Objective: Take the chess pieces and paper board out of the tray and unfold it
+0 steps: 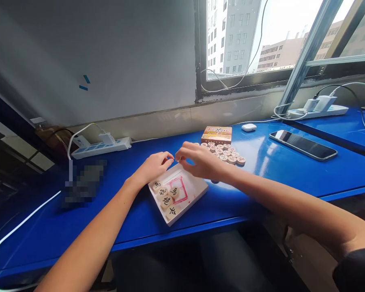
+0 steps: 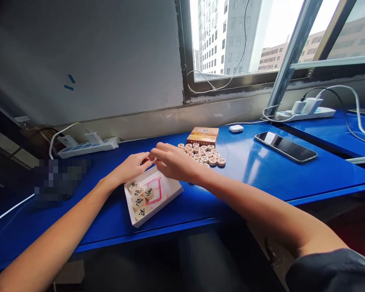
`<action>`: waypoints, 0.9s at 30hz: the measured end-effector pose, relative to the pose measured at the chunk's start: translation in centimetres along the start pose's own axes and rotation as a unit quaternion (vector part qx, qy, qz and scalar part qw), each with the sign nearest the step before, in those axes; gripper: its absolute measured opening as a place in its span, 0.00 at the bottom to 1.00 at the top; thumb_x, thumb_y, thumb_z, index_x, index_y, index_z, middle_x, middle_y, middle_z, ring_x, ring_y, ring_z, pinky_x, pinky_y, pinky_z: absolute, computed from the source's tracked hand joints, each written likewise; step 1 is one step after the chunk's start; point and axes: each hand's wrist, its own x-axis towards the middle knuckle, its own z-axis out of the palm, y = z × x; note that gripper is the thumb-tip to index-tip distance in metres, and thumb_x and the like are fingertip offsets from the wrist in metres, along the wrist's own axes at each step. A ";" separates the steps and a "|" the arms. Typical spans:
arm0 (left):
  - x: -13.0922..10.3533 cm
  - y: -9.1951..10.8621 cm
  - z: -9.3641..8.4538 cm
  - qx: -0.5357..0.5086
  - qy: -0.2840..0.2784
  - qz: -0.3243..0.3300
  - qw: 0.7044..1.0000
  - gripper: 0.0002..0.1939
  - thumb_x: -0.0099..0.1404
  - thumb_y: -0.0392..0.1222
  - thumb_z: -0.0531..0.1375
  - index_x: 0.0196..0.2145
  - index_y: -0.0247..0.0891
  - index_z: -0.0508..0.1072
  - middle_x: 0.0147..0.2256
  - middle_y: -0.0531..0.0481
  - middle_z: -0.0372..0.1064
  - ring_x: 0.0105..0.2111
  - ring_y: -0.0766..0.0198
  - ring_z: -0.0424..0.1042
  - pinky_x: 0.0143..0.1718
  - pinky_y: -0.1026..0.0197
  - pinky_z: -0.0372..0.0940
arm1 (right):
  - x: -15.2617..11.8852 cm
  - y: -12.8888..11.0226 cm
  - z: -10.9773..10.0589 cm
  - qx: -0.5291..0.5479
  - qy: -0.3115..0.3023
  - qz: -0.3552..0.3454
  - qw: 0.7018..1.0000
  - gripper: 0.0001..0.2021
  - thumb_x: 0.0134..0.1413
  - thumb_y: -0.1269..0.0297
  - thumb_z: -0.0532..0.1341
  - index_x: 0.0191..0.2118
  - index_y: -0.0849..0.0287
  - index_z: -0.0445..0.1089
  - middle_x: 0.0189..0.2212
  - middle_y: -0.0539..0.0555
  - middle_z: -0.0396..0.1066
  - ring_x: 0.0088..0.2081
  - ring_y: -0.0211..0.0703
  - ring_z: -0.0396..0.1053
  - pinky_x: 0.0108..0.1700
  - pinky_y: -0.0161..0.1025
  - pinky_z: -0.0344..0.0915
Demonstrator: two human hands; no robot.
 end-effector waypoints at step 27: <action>0.1 -0.1 -0.1 -0.003 -0.019 -0.001 1.000 0.17 0.65 0.48 0.49 0.41 0.39 0.72 0.41 0.47 0.71 0.39 0.57 0.69 0.40 0.59 0.62 | -0.4 -1.8 -0.5 0.003 -0.067 -0.016 0.998 0.05 0.50 0.72 0.59 0.35 0.61 0.70 0.32 0.55 0.71 0.39 0.43 0.64 0.41 0.38 0.59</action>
